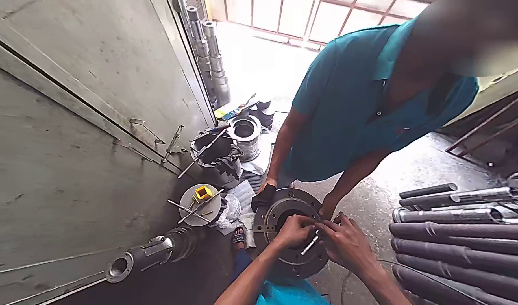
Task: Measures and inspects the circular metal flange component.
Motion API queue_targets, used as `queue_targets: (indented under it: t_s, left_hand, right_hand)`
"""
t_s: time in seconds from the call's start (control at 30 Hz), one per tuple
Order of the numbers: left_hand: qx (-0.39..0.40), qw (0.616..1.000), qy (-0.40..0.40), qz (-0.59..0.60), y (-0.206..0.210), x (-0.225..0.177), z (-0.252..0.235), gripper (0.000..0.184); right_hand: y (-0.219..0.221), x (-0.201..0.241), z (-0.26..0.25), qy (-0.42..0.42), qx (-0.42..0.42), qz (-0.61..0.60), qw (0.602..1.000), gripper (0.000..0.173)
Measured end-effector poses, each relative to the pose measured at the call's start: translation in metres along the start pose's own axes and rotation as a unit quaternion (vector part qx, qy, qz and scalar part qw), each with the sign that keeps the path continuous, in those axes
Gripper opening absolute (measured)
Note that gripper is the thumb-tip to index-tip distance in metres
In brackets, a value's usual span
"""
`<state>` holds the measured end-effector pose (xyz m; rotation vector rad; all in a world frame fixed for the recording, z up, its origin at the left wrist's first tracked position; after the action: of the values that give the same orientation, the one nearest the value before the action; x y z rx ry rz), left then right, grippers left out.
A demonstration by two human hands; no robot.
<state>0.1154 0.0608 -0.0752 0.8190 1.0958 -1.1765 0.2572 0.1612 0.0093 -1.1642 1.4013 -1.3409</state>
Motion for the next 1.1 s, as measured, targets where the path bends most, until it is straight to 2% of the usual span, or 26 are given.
queue_targets:
  t_s: [0.1,0.17,0.27,0.4,0.53,0.63,0.73,0.8,0.97,1.1]
  left_hand:
    - [-0.005,0.99,0.023,0.139,-0.006,-0.001,0.003,0.027]
    - [-0.027,0.987,0.032,0.158,-0.015,-0.007,0.014,0.027]
    - [-0.059,0.997,0.034,0.027,-0.027,-0.02,0.046,0.032]
    - [-0.071,0.992,0.048,-0.094,-0.013,-0.023,0.087,0.047]
    - [-0.114,0.982,0.042,-0.148,0.028,-0.026,0.098,0.031]
    - [-0.111,0.98,0.029,-0.164,0.043,-0.032,0.098,0.03]
    - [-0.099,0.983,0.033,-0.153,0.032,-0.031,0.095,0.029]
    - [-0.13,0.98,0.062,-0.14,0.024,-0.026,0.096,0.024]
    - [-0.224,0.961,0.105,-0.126,0.002,-0.02,0.085,0.017]
    - [-0.214,0.965,0.093,-0.117,-0.015,-0.024,0.068,0.017]
  right_hand:
    - [0.002,0.004,0.003,0.031,0.008,0.008,0.999,0.039]
    - [0.001,0.003,0.003,0.044,0.03,-0.022,0.998,0.041]
    - [-0.006,-0.017,0.007,0.051,0.047,-0.158,0.985,0.048]
    - [-0.001,-0.058,0.016,0.09,-0.057,-0.228,0.968,0.031]
    - [0.034,-0.082,0.006,0.086,-0.093,-0.303,0.944,0.025]
    - [0.04,-0.084,0.001,0.076,-0.089,-0.352,0.929,0.024]
    - [0.04,-0.085,-0.002,0.064,-0.082,-0.357,0.928,0.025]
    - [0.039,-0.087,0.005,0.068,-0.085,-0.34,0.934,0.025]
    - [0.037,-0.078,0.039,0.134,-0.076,-0.268,0.951,0.03]
    - [0.034,-0.07,0.054,0.175,-0.049,-0.26,0.948,0.035]
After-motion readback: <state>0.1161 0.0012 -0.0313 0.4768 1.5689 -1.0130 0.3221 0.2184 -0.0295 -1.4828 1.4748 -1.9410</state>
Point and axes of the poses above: each hand's wrist, its own z-axis away from the middle knuckle, its own y-axis out of the palm, x = y × z, the point moved 2 cm from there along -z, towards the middle knuckle, and after that the axes turned 2 degrees about -x, right-handed, at the moved point
